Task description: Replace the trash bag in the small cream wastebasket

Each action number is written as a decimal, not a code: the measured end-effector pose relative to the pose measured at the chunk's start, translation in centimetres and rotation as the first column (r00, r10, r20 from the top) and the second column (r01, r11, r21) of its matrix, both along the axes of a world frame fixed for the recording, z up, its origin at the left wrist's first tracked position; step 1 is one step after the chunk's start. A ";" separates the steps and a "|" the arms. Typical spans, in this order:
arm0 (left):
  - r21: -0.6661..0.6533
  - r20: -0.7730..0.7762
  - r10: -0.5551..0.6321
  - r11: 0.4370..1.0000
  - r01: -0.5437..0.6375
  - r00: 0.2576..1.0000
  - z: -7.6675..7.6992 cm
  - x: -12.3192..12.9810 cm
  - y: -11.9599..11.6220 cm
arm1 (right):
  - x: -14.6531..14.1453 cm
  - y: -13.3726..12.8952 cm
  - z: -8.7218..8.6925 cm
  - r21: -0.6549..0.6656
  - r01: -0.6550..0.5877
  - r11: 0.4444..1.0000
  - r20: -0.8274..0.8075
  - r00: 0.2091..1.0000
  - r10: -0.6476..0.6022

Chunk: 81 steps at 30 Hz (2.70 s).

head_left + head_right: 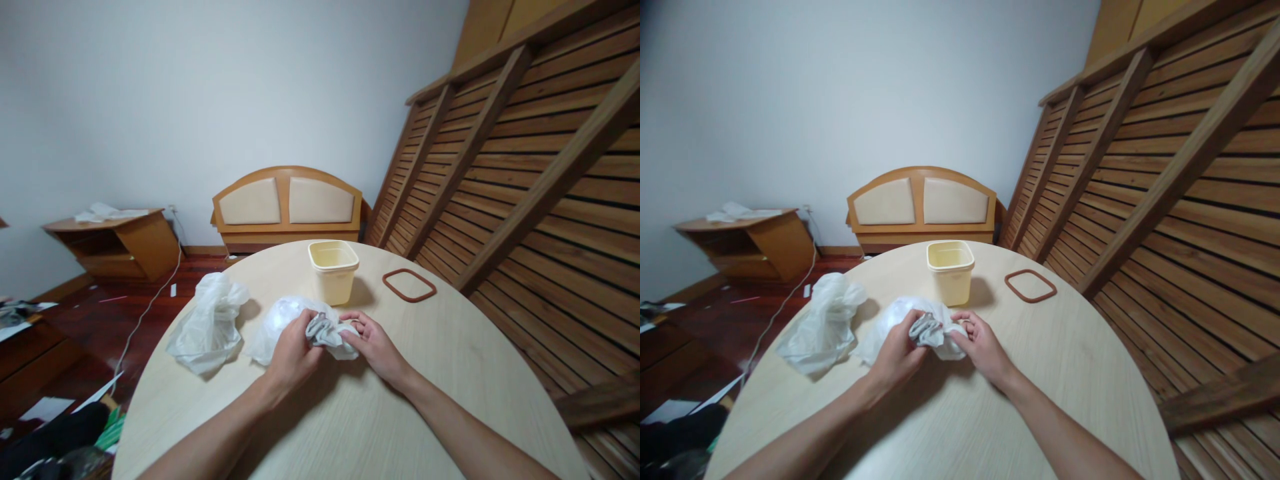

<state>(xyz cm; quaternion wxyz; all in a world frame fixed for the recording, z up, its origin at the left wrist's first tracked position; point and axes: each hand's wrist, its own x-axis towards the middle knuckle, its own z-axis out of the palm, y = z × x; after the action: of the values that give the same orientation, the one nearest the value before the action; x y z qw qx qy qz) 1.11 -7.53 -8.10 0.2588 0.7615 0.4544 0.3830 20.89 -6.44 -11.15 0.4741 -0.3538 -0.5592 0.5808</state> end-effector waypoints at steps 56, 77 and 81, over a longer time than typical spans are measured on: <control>0.091 -0.078 -0.158 0.982 0.164 0.984 -0.1 0.2 -0.1 | 0.2 -0.3 0.3 0.293 0.124 0.948 0.161 0.971 -0.177; -0.018 0.072 0.111 0.994 -0.110 0.991 -0.3 0.6 0.4 | 0.2 -1.2 0.9 0.561 0.121 0.819 0.289 0.899 -0.330; 0.025 0.027 0.052 0.998 -0.053 0.998 -0.4 0.6 0.1 | 0.6 -1.0 0.6 0.617 0.099 0.781 0.336 0.864 -0.375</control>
<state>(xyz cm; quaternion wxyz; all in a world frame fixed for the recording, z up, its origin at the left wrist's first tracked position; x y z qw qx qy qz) 1.69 -7.38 -8.51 0.2449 0.7474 0.4658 0.4055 21.49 -7.45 -10.54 0.4908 -0.3833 -0.7508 0.2203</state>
